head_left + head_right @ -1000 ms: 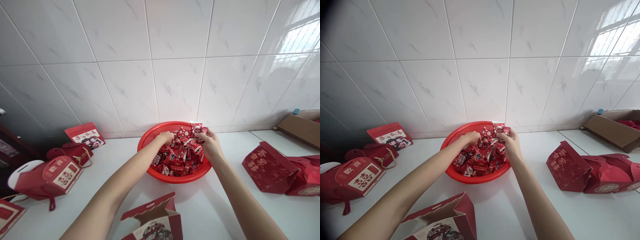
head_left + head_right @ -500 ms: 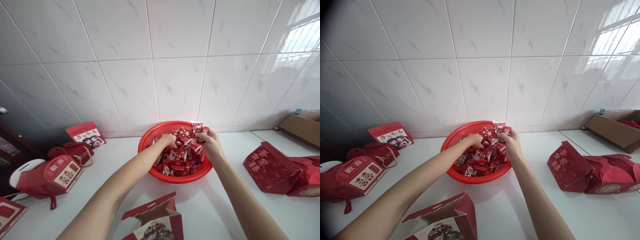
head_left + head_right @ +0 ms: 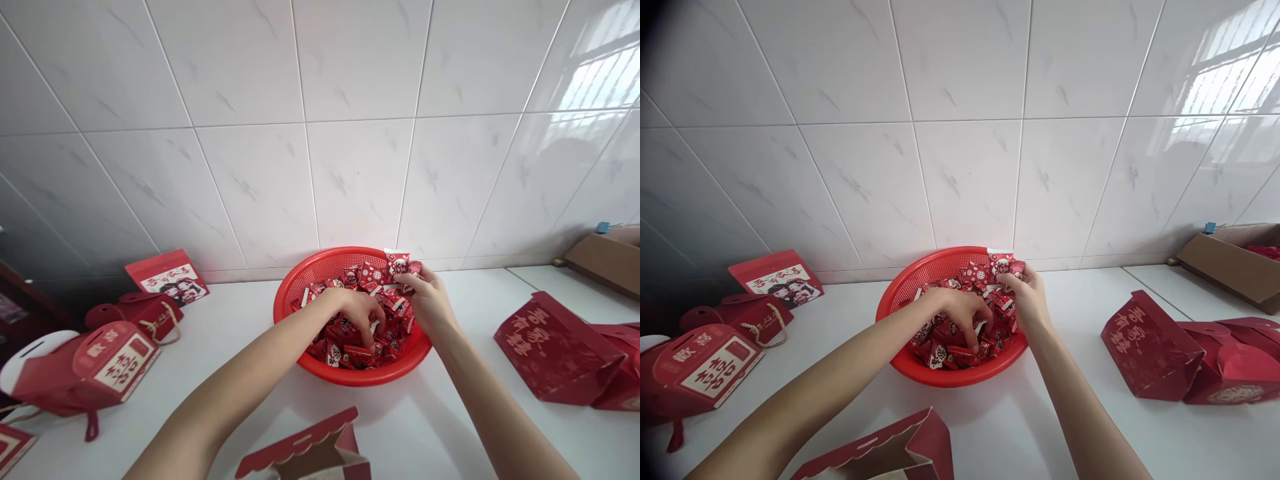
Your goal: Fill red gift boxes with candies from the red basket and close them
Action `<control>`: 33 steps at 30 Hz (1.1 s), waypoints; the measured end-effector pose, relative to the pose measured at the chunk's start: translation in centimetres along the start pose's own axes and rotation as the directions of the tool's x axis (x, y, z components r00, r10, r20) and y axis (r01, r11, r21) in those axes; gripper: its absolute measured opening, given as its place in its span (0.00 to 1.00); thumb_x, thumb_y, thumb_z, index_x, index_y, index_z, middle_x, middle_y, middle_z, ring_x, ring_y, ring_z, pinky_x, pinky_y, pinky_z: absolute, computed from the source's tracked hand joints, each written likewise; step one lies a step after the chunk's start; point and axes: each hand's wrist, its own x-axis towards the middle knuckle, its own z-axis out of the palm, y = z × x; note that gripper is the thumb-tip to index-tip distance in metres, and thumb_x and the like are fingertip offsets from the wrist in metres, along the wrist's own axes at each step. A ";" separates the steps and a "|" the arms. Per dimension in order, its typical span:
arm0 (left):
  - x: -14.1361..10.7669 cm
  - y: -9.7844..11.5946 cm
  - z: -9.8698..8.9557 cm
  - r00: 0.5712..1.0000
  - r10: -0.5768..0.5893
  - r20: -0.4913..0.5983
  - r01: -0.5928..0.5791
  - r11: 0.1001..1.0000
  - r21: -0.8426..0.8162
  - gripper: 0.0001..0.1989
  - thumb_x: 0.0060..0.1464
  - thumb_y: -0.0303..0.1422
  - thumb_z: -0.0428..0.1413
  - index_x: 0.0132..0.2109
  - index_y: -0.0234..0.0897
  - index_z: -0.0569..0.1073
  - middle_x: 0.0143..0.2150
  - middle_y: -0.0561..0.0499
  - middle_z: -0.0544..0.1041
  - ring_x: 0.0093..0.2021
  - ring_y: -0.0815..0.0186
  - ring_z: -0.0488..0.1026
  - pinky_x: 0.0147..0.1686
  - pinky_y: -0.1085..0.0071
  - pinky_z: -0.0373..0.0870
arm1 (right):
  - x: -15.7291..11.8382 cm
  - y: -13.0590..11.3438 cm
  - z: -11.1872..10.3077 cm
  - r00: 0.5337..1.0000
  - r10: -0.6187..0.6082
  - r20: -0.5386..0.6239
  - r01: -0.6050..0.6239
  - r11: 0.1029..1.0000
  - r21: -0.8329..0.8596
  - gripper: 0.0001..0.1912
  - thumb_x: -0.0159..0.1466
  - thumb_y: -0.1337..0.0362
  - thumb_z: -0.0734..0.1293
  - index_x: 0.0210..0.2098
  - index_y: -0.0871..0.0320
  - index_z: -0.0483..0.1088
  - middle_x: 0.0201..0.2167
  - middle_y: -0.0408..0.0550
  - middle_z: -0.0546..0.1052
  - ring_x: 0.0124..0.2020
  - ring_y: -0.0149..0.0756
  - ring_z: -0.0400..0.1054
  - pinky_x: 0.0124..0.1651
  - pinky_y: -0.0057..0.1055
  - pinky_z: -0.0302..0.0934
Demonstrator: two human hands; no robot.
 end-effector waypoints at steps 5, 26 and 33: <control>-0.2 -0.3 -0.3 0.983 -0.176 -0.043 0.178 0.982 0.060 0.11 0.43 0.28 0.65 0.37 0.42 0.80 0.39 0.56 0.81 0.39 0.64 0.77 0.33 0.74 0.69 | 0.0 0.0 0.0 1.000 0.000 -0.008 0.000 1.000 -0.002 0.13 0.39 0.66 0.78 0.21 0.56 0.71 0.20 0.38 0.74 0.24 0.30 0.67 0.27 0.26 0.63; -1.1 -2.2 -0.3 0.897 -0.159 -0.413 0.185 0.982 0.023 0.17 0.52 0.21 0.59 0.48 0.40 0.81 0.49 0.52 0.83 0.50 0.63 0.78 0.48 0.75 0.73 | -0.3 -0.3 0.2 1.000 0.000 0.007 0.000 1.000 -0.023 0.12 0.41 0.66 0.77 0.22 0.56 0.71 0.21 0.39 0.74 0.24 0.30 0.67 0.28 0.27 0.63; 0.4 0.8 0.9 0.960 0.057 -0.276 0.012 0.970 0.243 0.12 0.60 0.37 0.59 0.50 0.49 0.81 0.53 0.58 0.82 0.52 0.65 0.78 0.50 0.75 0.71 | 0.1 0.1 -0.2 1.000 -0.017 -0.006 0.017 0.999 -0.034 0.12 0.41 0.66 0.78 0.21 0.56 0.72 0.20 0.38 0.73 0.24 0.29 0.65 0.27 0.26 0.61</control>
